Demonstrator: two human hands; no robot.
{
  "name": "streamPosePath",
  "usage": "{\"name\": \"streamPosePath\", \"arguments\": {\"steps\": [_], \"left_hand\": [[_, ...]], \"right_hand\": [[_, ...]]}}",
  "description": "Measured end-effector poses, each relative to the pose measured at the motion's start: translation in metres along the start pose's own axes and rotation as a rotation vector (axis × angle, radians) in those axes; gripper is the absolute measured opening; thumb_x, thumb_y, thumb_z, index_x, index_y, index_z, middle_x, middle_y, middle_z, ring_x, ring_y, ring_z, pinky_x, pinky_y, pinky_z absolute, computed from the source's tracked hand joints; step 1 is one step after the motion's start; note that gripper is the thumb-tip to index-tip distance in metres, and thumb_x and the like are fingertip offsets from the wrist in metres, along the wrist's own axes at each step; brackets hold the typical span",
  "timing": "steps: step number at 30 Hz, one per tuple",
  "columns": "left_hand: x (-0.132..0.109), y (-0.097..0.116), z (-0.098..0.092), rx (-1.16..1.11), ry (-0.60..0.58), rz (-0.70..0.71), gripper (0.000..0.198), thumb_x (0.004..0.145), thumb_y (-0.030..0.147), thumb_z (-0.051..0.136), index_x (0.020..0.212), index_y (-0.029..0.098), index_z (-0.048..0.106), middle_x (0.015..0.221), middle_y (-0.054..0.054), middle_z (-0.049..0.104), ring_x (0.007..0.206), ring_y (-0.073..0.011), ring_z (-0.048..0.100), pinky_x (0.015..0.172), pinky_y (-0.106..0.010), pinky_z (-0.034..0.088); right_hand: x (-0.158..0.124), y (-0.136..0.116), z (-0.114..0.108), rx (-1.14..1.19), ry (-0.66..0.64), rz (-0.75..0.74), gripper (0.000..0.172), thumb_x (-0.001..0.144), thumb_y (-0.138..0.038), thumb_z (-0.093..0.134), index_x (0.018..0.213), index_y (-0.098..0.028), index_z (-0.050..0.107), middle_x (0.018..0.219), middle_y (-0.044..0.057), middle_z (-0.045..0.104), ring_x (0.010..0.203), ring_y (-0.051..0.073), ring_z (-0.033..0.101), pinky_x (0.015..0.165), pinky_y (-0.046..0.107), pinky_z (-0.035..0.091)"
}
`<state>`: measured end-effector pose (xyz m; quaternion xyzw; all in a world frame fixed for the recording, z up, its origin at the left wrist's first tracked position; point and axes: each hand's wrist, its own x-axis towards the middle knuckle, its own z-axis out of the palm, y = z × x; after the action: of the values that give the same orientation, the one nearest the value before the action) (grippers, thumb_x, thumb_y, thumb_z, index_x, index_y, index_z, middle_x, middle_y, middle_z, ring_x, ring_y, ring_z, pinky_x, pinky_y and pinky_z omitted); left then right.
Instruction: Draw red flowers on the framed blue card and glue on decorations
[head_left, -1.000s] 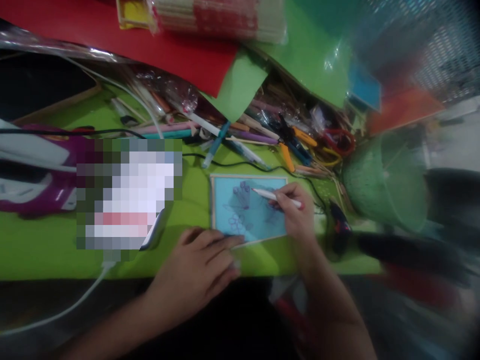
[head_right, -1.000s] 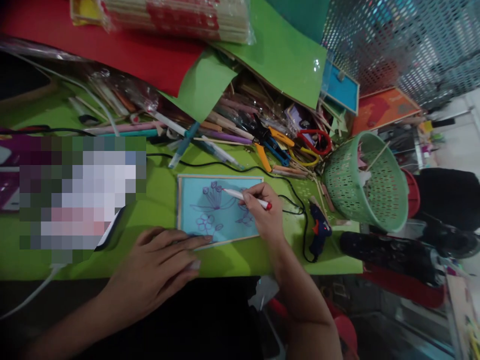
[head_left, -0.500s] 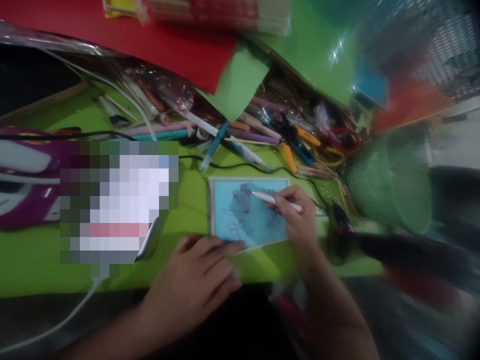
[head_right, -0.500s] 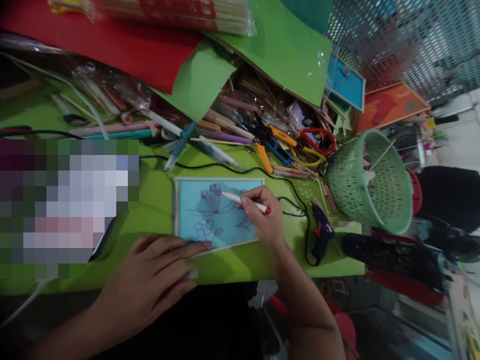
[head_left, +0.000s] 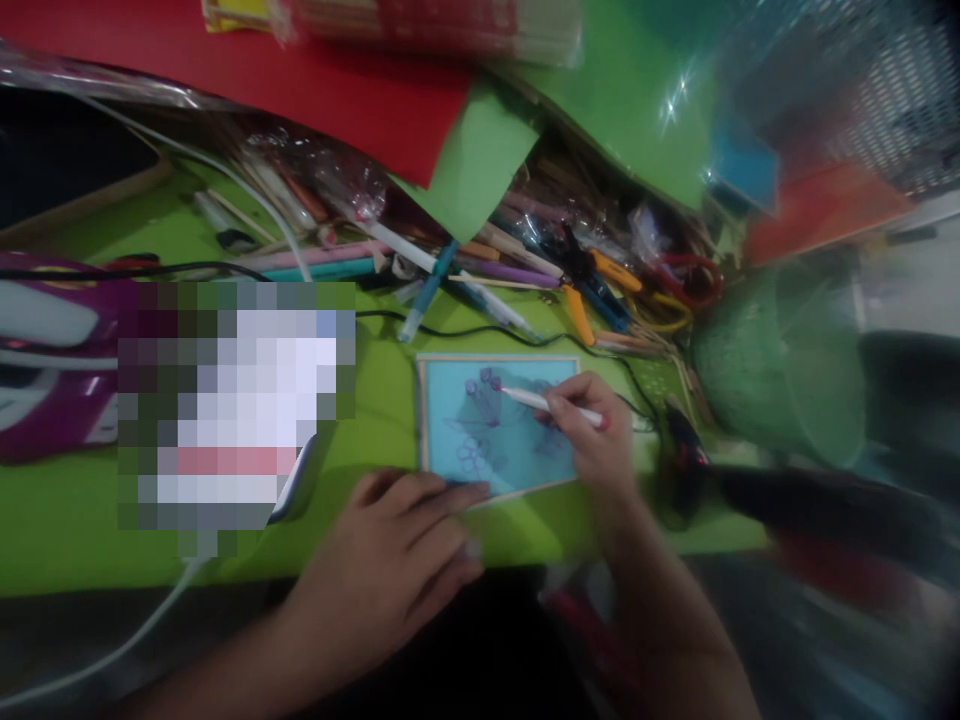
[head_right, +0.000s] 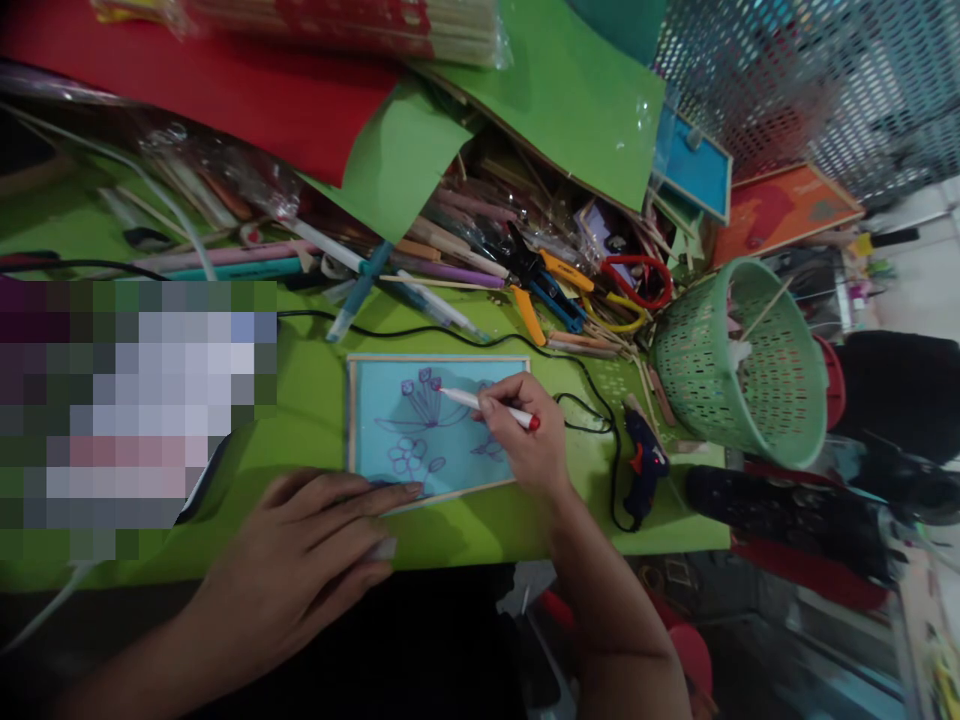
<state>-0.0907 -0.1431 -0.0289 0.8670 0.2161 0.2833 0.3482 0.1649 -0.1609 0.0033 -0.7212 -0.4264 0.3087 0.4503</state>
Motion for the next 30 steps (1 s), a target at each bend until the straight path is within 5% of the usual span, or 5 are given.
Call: {"name": "streamPosePath", "arguments": {"steps": [30], "left_hand": [[0.0003,-0.0002,-0.0014,0.002,-0.012,-0.005,0.026,0.108,0.035,0.049,0.093,0.025,0.068,0.133,0.007,0.076,0.106,-0.0236,0.062,0.088,-0.043,0.035]], "right_hand": [[-0.0022,-0.0003,0.0008,0.000,0.006,0.026,0.010,0.085,-0.030,0.072,0.080,-0.022,0.069,0.069,-0.001,0.071,0.062,0.014,0.062,0.057,0.026,0.046]]}}
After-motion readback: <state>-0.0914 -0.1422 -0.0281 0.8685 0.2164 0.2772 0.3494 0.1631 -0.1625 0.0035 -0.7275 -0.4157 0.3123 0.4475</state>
